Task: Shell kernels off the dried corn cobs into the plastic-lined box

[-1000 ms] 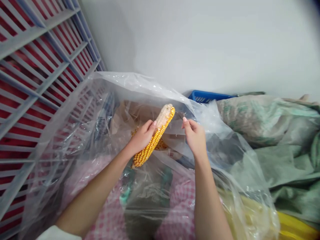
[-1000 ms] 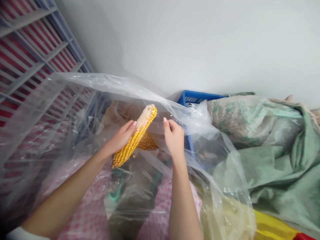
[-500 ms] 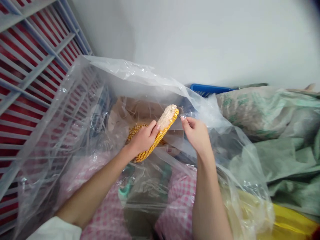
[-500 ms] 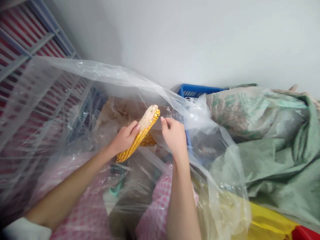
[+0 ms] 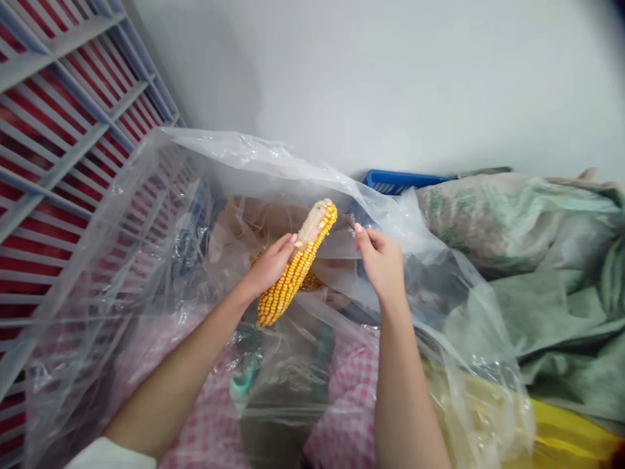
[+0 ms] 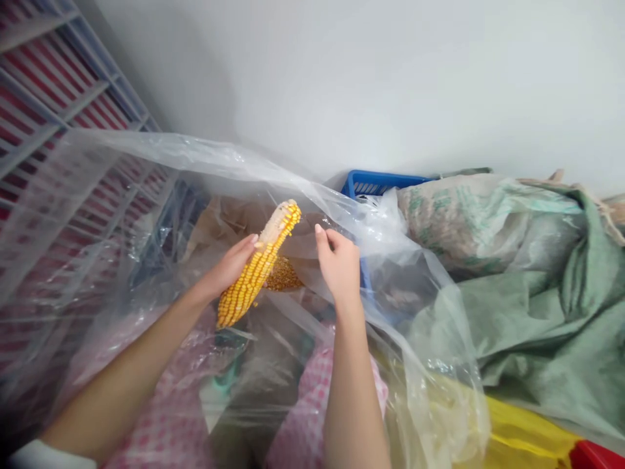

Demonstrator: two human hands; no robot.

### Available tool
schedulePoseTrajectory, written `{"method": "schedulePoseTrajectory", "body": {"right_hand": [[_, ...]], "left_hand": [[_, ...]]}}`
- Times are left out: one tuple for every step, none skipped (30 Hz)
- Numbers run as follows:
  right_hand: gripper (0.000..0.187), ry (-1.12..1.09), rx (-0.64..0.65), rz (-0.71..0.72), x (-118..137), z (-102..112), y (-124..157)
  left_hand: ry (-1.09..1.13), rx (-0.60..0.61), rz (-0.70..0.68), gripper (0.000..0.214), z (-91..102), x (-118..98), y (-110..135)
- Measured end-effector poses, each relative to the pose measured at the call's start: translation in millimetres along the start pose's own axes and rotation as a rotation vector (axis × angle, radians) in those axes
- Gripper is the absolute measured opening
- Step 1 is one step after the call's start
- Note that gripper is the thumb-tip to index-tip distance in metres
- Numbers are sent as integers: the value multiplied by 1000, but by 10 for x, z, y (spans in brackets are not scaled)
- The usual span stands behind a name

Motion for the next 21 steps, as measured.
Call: {"method": "schedulePoseTrajectory", "body": {"right_hand": [[46, 9, 1, 5, 6, 7, 1], [46, 20, 5, 7, 11, 11, 1], [46, 35, 13, 7, 14, 13, 2], [46, 52, 24, 5, 14, 14, 2], [46, 73, 36, 3, 12, 15, 2], [46, 96, 45, 2, 8, 17, 3], [46, 120, 50, 2, 3, 22, 4], [45, 142, 48, 5, -2, 27, 5], [45, 158, 42, 8, -5, 34, 7], [45, 166, 35, 10, -8, 40, 9], [45, 168, 29, 10, -8, 47, 11], [45, 165, 24, 9, -6, 53, 14], [45, 159, 18, 8, -2, 59, 16], [45, 149, 12, 7, 4, 66, 19], [45, 133, 5, 8, 12, 73, 22], [45, 115, 1, 12, 20, 80, 25], [45, 98, 1, 18, 28, 84, 28], [45, 85, 6, 22, 34, 87, 30], [45, 79, 13, 25, 38, 88, 32], [45, 80, 22, 28, 39, 87, 33], [45, 86, 29, 32, 39, 84, 33]], "left_hand": [[-47, 0, -26, 38, 19, -4, -3], [-82, 15, -48, 36, 28, -9, -1], [-114, 32, -72, 36, 32, -17, 4], [-146, 45, -94, 36, 33, -27, 12], [-176, 54, -112, 36, 32, -37, 19], [-207, 63, -131, 35, 30, -49, 26], [-237, 71, -151, 34, 28, -60, 31], [-264, 77, -171, 34, 26, -70, 34], [-282, 79, -188, 33, 25, -77, 35], [-291, 80, -200, 33, 24, -82, 33], [-289, 77, -208, 32, 24, -83, 29], [-281, 75, -213, 32, 24, -83, 25], [-270, 74, -215, 31, 25, -83, 22], [-258, 77, -216, 31, 26, -82, 18], [-248, 78, -216, 31, 27, -83, 16], [-241, 80, -217, 31, 29, -85, 14], [-238, 81, -217, 31, 31, -88, 12], [-238, 81, -218, 31, 34, -92, 11], [-241, 80, -220, 31, 37, -96, 9], [-246, 80, -222, 31, 40, -100, 8], [-253, 79, -224, 30, 44, -103, 8]]}}
Point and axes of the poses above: each hand's wrist, its own y-axis away from the middle knuckle, its own z-axis out of the back of the hand, x = y × z, the point moved 2 cm from there along -y, towards the middle knuckle, and after that the axes turned 1 degree about -y, right-handed, at the moved point
